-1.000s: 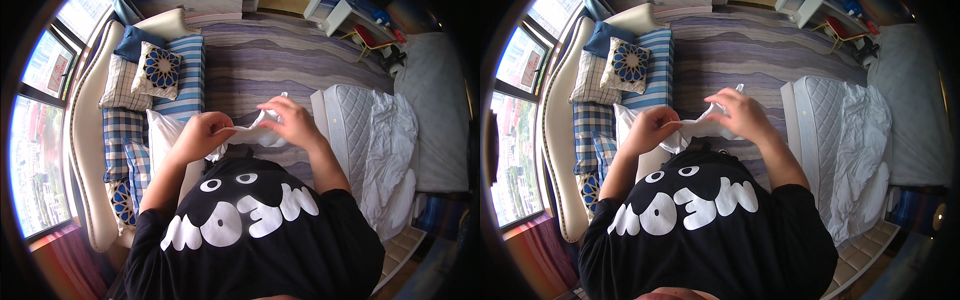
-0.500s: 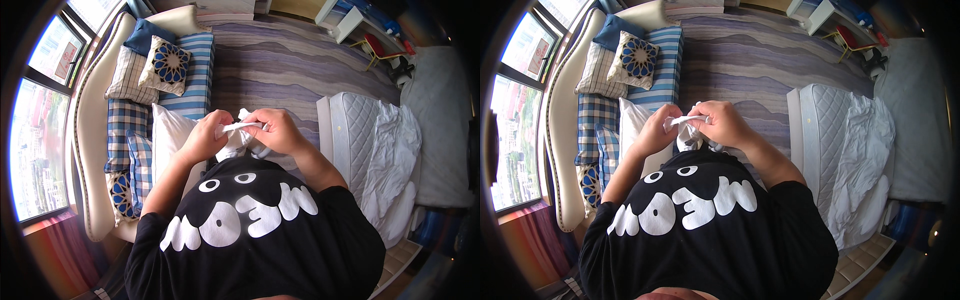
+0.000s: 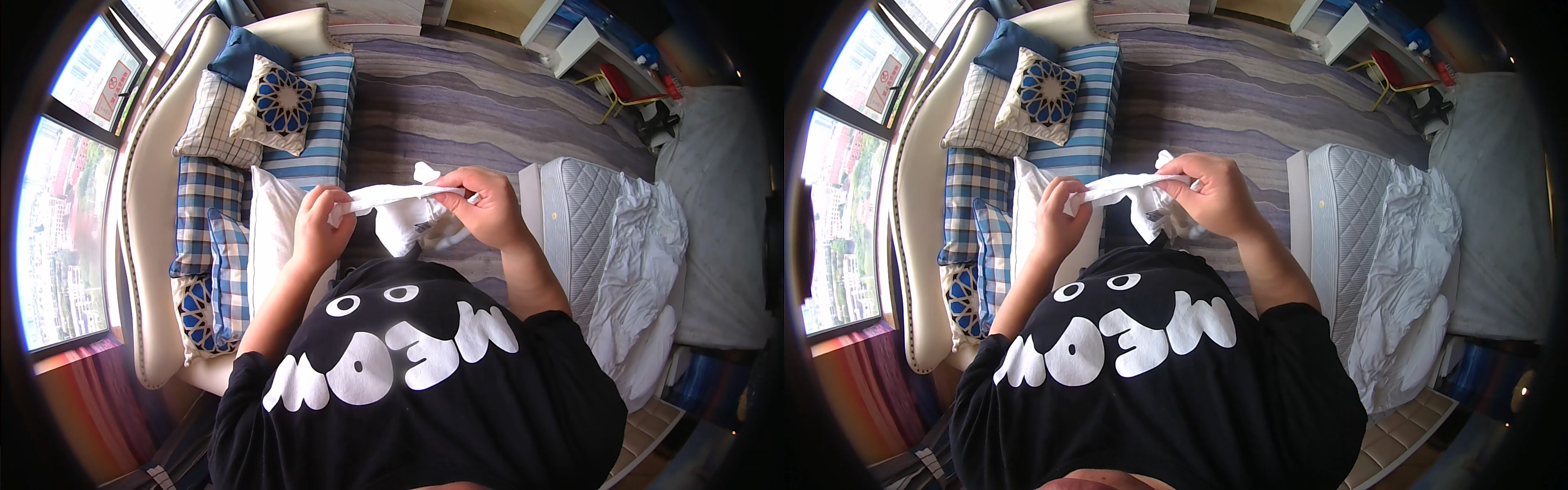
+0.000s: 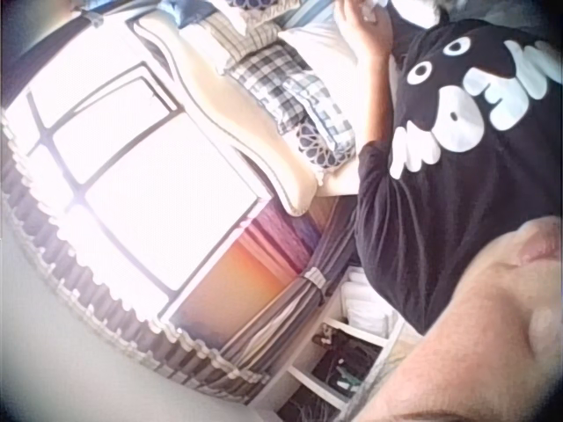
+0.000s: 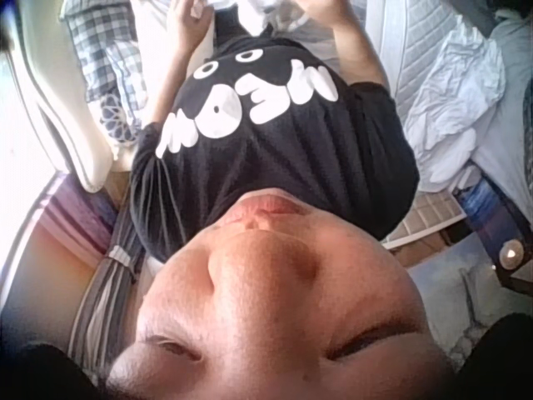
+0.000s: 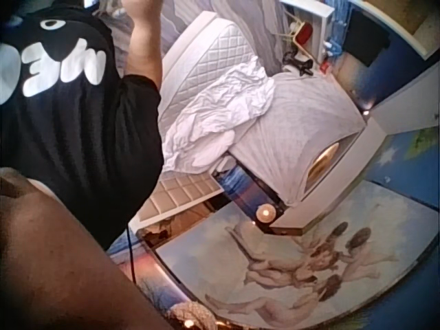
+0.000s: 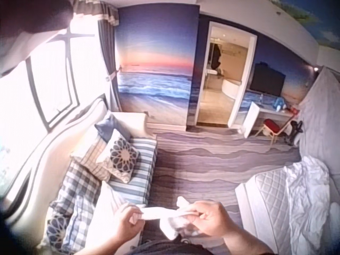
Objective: The person arranges several decorative pillows on a sofa, moving them from a bed and placing them in a neat row. The person then picks up a white pillow, inserts it into a pillowcase, and places the finished pillow on the sofa.
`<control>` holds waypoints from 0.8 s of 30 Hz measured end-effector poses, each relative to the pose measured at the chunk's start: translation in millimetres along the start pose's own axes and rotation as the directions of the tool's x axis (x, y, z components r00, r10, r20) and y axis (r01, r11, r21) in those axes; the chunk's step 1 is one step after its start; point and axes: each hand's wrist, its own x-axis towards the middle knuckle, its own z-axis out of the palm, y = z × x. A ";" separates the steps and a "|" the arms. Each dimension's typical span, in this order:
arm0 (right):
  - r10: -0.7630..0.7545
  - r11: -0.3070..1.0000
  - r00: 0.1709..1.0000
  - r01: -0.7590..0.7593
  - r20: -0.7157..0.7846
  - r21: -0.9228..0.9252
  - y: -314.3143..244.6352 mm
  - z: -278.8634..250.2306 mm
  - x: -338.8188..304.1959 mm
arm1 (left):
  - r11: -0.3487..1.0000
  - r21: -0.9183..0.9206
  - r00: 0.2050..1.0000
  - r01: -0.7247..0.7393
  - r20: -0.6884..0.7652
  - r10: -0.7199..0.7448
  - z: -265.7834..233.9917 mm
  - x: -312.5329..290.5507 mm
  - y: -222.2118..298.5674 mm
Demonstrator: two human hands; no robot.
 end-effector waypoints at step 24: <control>-0.033 0.996 0.987 0.019 0.157 0.089 -24.9 33.1 -1.1 | 0.815 -0.507 0.936 0.280 0.333 -0.114 -30.1 4.5 45.1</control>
